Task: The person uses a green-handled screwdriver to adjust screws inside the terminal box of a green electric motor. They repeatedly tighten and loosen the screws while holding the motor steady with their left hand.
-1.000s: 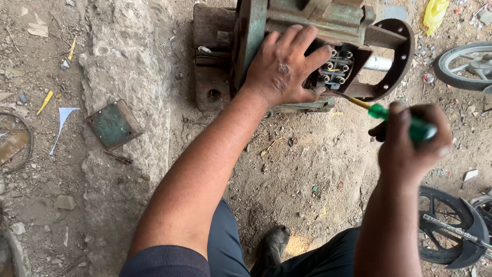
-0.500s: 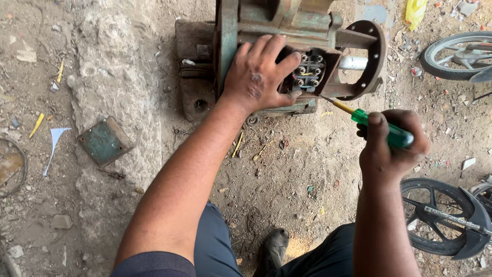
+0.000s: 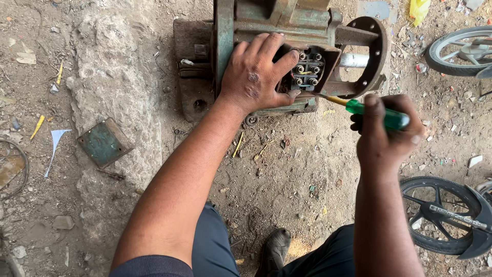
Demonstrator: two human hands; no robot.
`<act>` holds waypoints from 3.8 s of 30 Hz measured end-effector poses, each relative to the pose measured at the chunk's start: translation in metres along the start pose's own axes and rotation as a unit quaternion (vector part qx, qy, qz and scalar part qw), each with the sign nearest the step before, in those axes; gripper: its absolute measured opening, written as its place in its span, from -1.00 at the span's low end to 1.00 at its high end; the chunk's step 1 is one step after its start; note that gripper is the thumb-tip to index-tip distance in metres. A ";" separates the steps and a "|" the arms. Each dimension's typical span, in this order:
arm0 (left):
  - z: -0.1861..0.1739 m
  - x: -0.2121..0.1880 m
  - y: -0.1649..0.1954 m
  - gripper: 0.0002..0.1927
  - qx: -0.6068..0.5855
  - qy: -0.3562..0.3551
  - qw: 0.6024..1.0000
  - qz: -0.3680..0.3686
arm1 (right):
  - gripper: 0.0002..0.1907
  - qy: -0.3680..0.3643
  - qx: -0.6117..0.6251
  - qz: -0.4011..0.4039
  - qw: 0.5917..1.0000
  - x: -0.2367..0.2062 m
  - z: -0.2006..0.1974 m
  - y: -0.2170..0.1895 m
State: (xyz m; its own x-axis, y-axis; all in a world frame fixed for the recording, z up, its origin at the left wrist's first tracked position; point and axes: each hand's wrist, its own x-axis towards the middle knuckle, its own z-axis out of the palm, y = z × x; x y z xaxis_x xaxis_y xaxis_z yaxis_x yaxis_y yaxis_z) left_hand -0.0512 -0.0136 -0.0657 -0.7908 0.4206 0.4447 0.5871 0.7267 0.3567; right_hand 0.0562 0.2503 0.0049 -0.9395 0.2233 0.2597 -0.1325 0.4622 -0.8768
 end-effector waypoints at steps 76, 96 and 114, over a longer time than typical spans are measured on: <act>-0.001 0.003 0.002 -0.04 0.009 0.002 1.000 0.004 | -0.84 -0.161 -0.242 -0.230 0.929 0.002 -0.015 -0.020; 0.004 -0.003 -0.002 -0.04 -0.002 0.018 1.000 0.013 | -0.73 -0.175 -0.336 -0.251 0.891 -0.013 0.006 -0.051; 0.011 0.000 -0.006 -0.04 0.019 0.035 0.998 0.038 | -0.83 -0.116 0.075 0.060 0.989 0.005 -0.031 0.016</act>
State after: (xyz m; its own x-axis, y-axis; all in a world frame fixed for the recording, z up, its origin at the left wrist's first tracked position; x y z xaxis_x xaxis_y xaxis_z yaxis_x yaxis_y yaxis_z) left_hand -0.0568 -0.0120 -0.0769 -0.7286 0.4377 0.5268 0.6375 0.7146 0.2880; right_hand 0.0596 0.2853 0.0050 -0.9961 0.0587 0.0663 -0.0451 0.3074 -0.9505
